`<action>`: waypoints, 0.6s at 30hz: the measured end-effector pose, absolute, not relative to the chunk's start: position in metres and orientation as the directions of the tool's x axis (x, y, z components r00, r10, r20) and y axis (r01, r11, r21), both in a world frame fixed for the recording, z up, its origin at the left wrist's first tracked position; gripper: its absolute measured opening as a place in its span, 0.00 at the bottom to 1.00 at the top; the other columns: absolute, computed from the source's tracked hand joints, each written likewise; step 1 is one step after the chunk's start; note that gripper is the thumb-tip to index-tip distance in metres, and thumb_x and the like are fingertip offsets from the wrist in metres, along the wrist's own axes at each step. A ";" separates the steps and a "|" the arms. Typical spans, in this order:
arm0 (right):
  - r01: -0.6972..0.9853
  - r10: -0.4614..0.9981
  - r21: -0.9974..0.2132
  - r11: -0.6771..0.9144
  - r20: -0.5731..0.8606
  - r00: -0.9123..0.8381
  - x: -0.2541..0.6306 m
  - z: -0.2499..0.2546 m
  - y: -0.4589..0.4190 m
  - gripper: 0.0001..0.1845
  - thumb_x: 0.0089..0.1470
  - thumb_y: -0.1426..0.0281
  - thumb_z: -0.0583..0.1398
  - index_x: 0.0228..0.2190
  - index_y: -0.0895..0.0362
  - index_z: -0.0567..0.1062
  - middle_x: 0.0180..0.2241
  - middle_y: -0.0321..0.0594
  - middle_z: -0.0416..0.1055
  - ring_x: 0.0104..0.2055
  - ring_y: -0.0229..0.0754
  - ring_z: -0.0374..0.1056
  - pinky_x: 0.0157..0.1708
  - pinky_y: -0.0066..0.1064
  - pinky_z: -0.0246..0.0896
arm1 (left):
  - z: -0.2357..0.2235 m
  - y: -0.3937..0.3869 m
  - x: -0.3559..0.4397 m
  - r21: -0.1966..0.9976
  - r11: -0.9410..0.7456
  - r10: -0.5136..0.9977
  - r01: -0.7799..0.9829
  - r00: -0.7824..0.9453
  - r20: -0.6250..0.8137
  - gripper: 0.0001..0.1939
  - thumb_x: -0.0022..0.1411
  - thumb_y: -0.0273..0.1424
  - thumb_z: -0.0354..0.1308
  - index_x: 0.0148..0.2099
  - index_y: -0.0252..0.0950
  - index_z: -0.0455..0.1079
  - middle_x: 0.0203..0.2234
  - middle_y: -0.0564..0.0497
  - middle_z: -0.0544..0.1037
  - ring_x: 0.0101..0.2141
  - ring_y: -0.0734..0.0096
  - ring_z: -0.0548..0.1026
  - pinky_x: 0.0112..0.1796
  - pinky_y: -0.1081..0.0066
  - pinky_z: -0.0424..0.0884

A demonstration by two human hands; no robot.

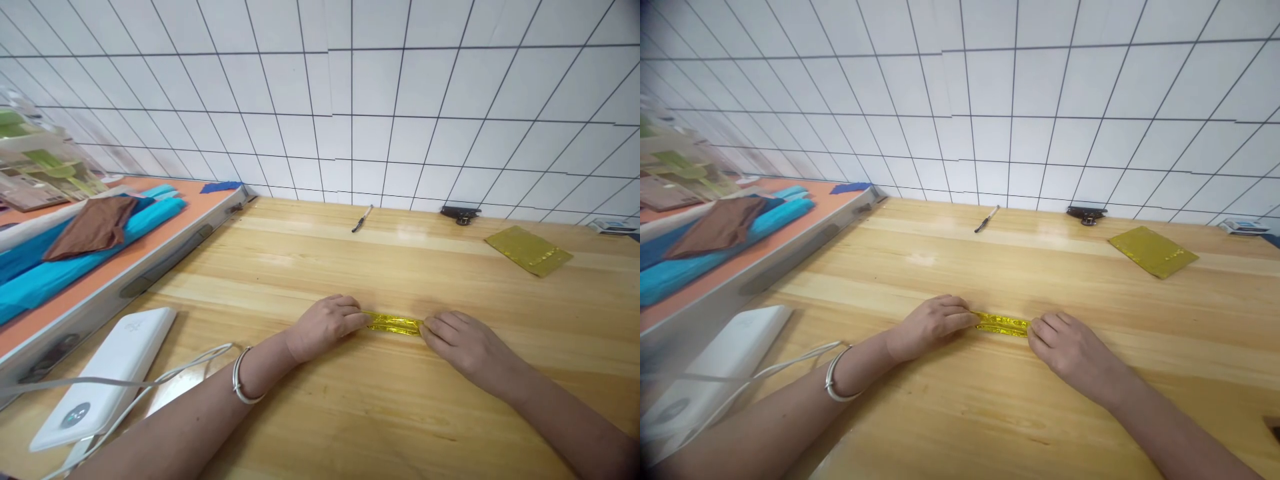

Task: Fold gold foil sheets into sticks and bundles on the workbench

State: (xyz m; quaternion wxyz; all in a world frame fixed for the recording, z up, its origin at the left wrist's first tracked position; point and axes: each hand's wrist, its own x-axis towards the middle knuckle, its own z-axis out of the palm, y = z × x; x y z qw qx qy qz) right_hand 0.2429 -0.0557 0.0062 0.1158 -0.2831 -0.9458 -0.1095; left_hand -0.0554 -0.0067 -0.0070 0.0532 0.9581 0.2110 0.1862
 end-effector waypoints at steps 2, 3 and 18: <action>0.580 0.538 0.143 0.802 0.251 -0.805 0.243 0.004 -0.056 0.13 0.59 0.79 0.49 0.37 0.58 0.72 0.37 0.45 0.71 0.39 0.42 0.64 0.38 0.37 0.62 | -0.002 -0.010 -0.052 0.209 -0.886 0.459 0.413 0.840 0.288 0.13 0.64 0.25 0.45 0.46 0.35 0.67 0.32 0.46 0.73 0.37 0.70 0.71 0.38 0.72 0.67; 0.588 0.548 0.142 0.796 0.241 -0.801 0.244 0.003 -0.056 0.13 0.59 0.79 0.49 0.37 0.58 0.72 0.38 0.45 0.71 0.40 0.43 0.64 0.38 0.37 0.62 | 0.000 -0.012 -0.050 0.220 -0.873 0.483 0.435 0.832 0.272 0.12 0.63 0.25 0.45 0.46 0.36 0.68 0.31 0.47 0.73 0.36 0.70 0.70 0.37 0.72 0.67; 0.675 0.630 0.088 0.732 0.290 -0.721 0.247 -0.011 -0.056 0.13 0.58 0.77 0.49 0.38 0.57 0.73 0.35 0.42 0.70 0.38 0.41 0.64 0.39 0.34 0.61 | -0.006 -0.027 -0.020 -0.011 -0.803 0.572 0.595 0.776 0.266 0.10 0.65 0.28 0.45 0.32 0.35 0.64 0.27 0.50 0.69 0.30 0.69 0.65 0.30 0.69 0.58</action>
